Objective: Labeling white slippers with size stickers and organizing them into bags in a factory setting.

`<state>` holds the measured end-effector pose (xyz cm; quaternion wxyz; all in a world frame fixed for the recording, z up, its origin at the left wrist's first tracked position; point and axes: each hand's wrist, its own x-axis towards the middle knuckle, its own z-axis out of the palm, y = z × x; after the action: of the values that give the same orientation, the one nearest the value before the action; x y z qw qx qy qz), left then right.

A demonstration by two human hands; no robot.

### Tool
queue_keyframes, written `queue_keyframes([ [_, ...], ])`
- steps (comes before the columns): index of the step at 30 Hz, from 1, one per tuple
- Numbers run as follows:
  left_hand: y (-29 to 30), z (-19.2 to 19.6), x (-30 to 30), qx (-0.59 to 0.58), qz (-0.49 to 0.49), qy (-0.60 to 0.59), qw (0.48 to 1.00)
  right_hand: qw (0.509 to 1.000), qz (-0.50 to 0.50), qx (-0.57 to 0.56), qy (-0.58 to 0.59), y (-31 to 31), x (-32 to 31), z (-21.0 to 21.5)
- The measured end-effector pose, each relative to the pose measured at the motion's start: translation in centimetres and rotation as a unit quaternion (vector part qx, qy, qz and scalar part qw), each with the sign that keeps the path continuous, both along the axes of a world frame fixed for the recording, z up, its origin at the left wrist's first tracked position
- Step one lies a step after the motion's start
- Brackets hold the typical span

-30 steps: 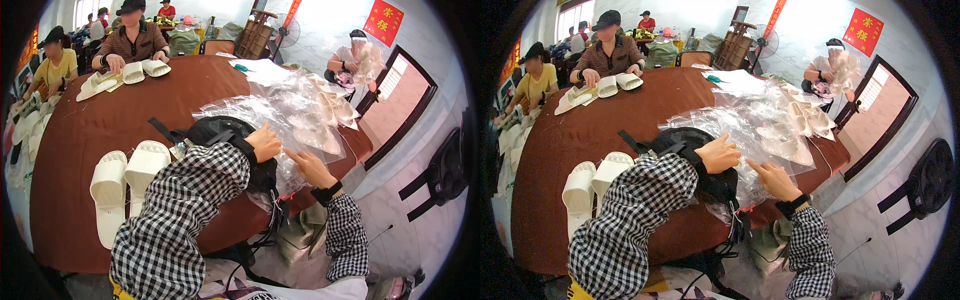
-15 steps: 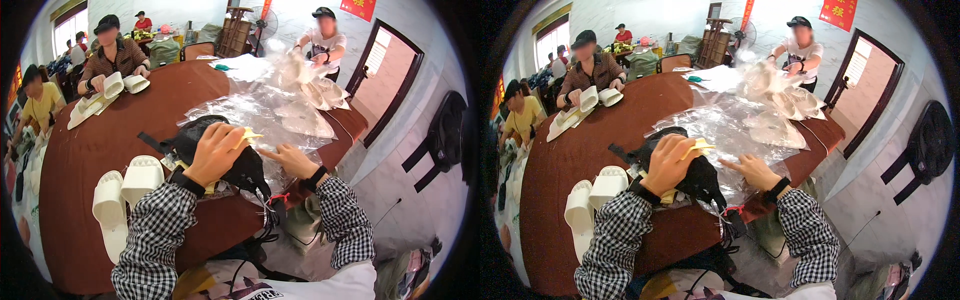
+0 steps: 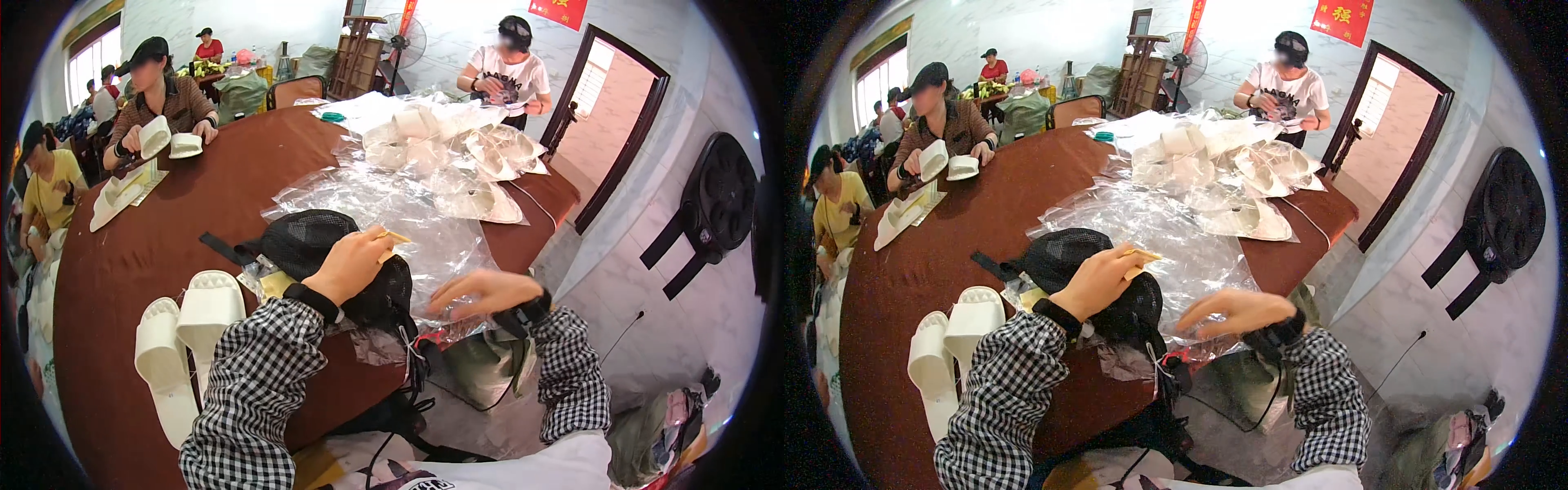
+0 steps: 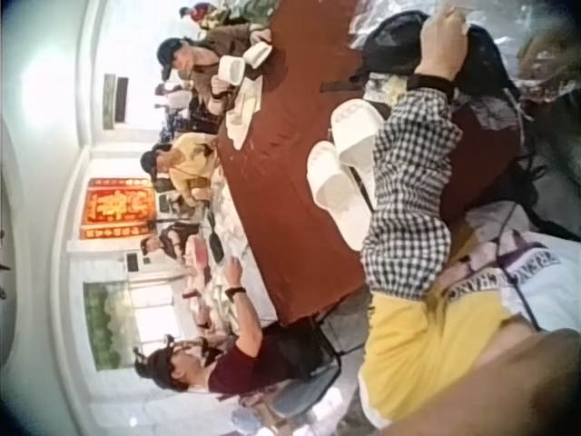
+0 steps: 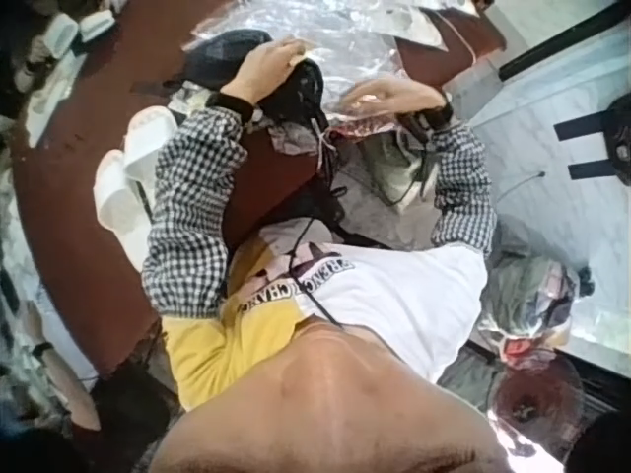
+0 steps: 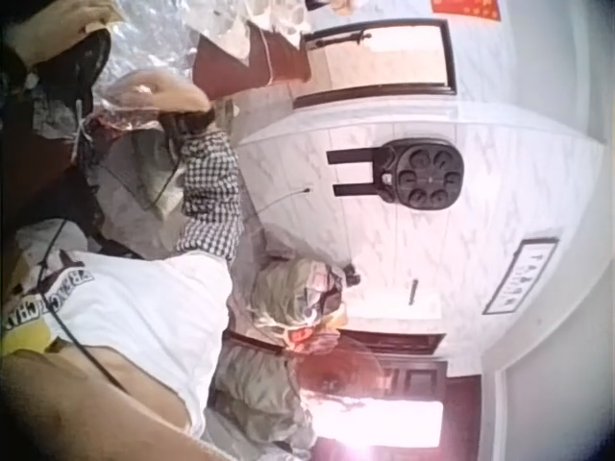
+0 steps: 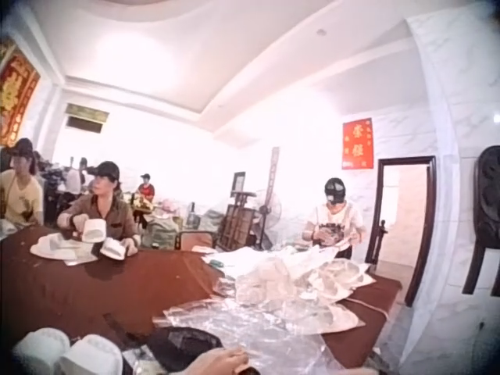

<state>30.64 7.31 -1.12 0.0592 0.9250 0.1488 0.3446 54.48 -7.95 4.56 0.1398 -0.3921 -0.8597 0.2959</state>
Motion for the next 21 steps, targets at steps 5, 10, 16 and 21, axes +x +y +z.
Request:
queue_keyframes([
  [5,0.1,-0.9,0.3,-0.045,0.005,0.002,0.999,0.934,-0.328,-0.006,0.142,2.7,6.0,4.7],
  [10,-0.2,0.5,-0.6,-0.088,-0.048,-0.015,0.995,0.891,-0.431,0.050,0.134,12.6,11.8,7.6],
  [16,-2.2,4.4,-5.8,-0.125,-0.104,0.026,0.986,0.857,-0.491,0.068,0.141,25.3,20.6,3.9],
  [21,-5.4,6.0,-13.6,-0.169,-0.032,0.060,0.983,0.833,-0.507,0.217,0.044,32.5,27.8,-1.3],
])
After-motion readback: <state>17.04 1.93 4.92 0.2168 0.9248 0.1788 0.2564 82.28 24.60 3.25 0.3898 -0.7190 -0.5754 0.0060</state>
